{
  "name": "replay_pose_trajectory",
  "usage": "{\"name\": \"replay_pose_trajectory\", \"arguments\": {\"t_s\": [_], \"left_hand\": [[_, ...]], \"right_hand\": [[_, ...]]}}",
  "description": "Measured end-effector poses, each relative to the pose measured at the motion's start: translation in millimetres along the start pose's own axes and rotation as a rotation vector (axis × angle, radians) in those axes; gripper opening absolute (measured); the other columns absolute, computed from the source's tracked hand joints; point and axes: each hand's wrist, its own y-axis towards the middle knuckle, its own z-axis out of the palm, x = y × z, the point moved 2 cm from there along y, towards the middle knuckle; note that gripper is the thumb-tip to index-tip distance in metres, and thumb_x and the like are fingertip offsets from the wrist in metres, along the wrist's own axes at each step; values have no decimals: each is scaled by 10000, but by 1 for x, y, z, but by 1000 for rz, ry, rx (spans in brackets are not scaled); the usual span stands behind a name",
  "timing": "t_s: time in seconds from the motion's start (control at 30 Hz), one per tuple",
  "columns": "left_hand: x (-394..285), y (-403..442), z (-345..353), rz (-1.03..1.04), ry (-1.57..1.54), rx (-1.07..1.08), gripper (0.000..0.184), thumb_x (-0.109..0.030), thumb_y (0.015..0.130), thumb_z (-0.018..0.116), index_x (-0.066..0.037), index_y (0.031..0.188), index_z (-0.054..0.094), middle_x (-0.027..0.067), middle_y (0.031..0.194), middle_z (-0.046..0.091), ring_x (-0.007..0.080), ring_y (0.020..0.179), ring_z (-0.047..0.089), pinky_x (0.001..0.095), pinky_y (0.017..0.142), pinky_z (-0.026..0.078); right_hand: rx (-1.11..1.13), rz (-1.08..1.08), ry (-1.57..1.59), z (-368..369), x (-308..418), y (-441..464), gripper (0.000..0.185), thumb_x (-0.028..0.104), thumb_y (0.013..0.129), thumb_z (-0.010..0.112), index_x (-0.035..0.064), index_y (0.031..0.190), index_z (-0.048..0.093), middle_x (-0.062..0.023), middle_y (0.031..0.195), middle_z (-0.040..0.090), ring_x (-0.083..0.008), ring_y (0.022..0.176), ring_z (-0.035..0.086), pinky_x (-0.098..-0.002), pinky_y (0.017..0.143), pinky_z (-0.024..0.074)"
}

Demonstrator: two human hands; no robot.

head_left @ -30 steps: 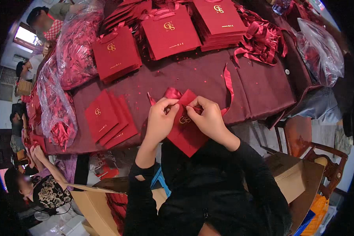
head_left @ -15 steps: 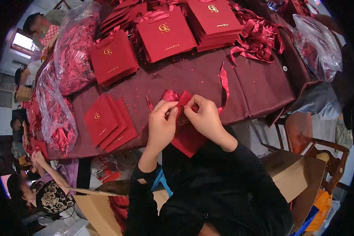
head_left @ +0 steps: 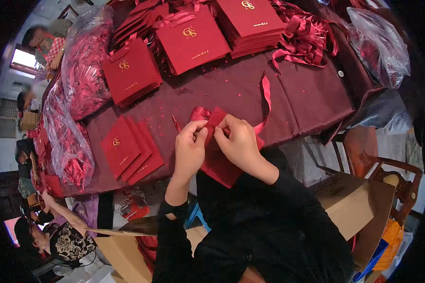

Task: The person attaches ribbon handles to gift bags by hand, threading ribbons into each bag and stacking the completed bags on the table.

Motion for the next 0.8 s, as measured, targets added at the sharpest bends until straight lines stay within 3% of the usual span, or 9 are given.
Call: {"name": "replay_pose_trajectory", "arguments": {"t_s": [0.2,0.33,0.4,0.43,0.5,0.57,0.63,0.73,0.8], "left_hand": [[-17,-2,2,160,163,-18,172,-17,878,569,36,1035,618,110,850,610,162,727,573,273,648,442],[-25,-6,3,258,284,10,184,-43,897,549,30,1050,621,166,869,606,268,769,611,338,677,465],[-26,-1,-2,197,211,129,211,-51,911,539,18,1090,625,154,916,642,226,833,632,325,730,481],[-21,3,-8,-76,61,244,229,-45,929,535,-2,1129,637,22,857,605,99,732,537,248,686,446],[-19,10,-7,-121,107,367,226,-46,941,514,-15,1126,641,-19,836,571,52,706,492,223,642,428],[-8,11,1,-91,-4,376,231,-34,911,543,-11,1125,626,22,820,594,110,714,553,262,643,449],[-14,16,5,280,302,336,255,-10,849,587,-4,1103,610,100,840,611,223,749,612,319,665,472],[-14,17,12,389,352,316,237,10,807,600,10,1044,591,166,908,592,340,819,611,375,699,483],[-19,15,14,454,396,304,202,13,812,591,11,1014,585,165,910,584,351,822,602,381,702,482]], "right_hand": [[30,14,27,-1,-1,3,128,84,784,618,21,734,517,-149,673,585,-351,650,579,-433,629,395],[48,-6,-1,-7,2,4,104,64,795,617,15,770,528,-154,712,589,-350,665,573,-425,620,412],[43,-72,-47,-12,2,4,94,50,797,622,8,781,540,-153,728,590,-348,662,562,-417,604,421],[33,-153,-128,-15,1,1,88,37,792,622,17,784,537,-146,752,578,-342,684,548,-414,616,414],[55,-253,-278,-17,-9,-5,95,0,766,625,29,793,539,-133,797,558,-334,736,525,-405,635,410],[73,-303,-243,-20,-23,-8,109,13,765,624,36,804,525,-126,787,551,-324,734,524,-410,635,415],[95,-330,-179,-26,-26,-9,131,7,755,623,42,836,525,-116,778,543,-313,731,520,-408,644,430],[142,-338,-136,-32,-30,-10,132,7,767,626,35,866,543,-125,797,556,-323,752,530,-408,657,440],[139,-322,-119,-35,-28,-9,134,13,777,628,31,882,546,-133,809,561,-332,763,536,-414,665,444]]}}
